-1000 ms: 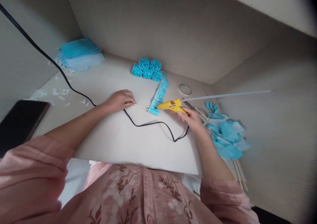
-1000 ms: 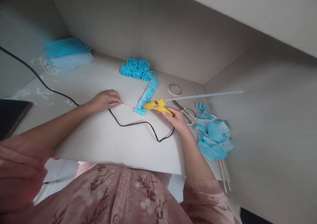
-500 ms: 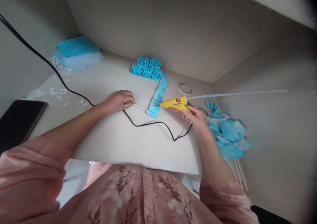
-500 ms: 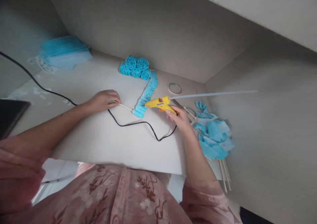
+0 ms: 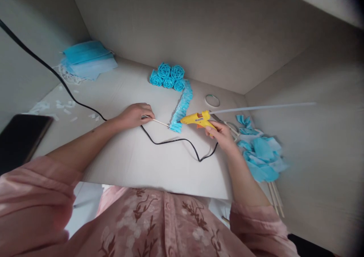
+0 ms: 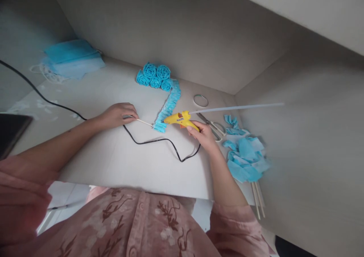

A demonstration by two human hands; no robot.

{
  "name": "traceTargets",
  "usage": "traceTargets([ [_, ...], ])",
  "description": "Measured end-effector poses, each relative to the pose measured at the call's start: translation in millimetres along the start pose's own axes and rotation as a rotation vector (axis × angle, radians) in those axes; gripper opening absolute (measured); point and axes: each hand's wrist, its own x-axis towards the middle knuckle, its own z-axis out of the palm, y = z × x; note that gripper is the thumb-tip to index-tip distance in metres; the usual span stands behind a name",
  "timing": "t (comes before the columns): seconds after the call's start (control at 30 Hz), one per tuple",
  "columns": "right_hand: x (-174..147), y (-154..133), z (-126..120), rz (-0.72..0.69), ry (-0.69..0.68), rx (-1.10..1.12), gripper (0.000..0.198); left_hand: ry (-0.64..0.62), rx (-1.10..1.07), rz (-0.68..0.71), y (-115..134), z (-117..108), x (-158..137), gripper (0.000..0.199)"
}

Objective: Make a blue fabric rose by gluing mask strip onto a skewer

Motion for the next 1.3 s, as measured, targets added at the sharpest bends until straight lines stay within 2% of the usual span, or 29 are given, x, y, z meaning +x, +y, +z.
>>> traceTargets([
  [0.13,1,1,-6,-0.029,-0.023,-0.085,0.037,0.0,-0.001,-0.003,0,-1,1,0.029],
  [0.27,1,6,-11,-0.019,0.022,-0.032,0.039,-0.015,0.0,-0.02,1,-1,1,0.028],
  [0.4,-1,1,-5,-0.007,-0.02,-0.002,0.041,-0.027,-0.008,-0.033,0,-2,2,0.026],
  [0.57,-1,-7,1,-0.038,-0.075,-0.098,0.041,-0.044,0.011,-0.036,1,-3,2,0.026],
  [0.8,0,7,-12,-0.04,-0.02,-0.072,0.04,-0.025,0.002,-0.02,0,-2,1,0.027],
  [0.9,-1,5,-8,-0.024,-0.013,-0.03,0.042,-0.027,0.004,-0.02,-1,-2,1,0.027],
  [1.07,-1,-2,-3,-0.041,-0.08,-0.107,0.041,-0.032,0.007,-0.031,0,-2,2,0.028],
  [1.3,0,4,-11,-0.03,-0.023,-0.096,0.038,-0.026,-0.002,-0.025,1,-2,2,0.029],
])
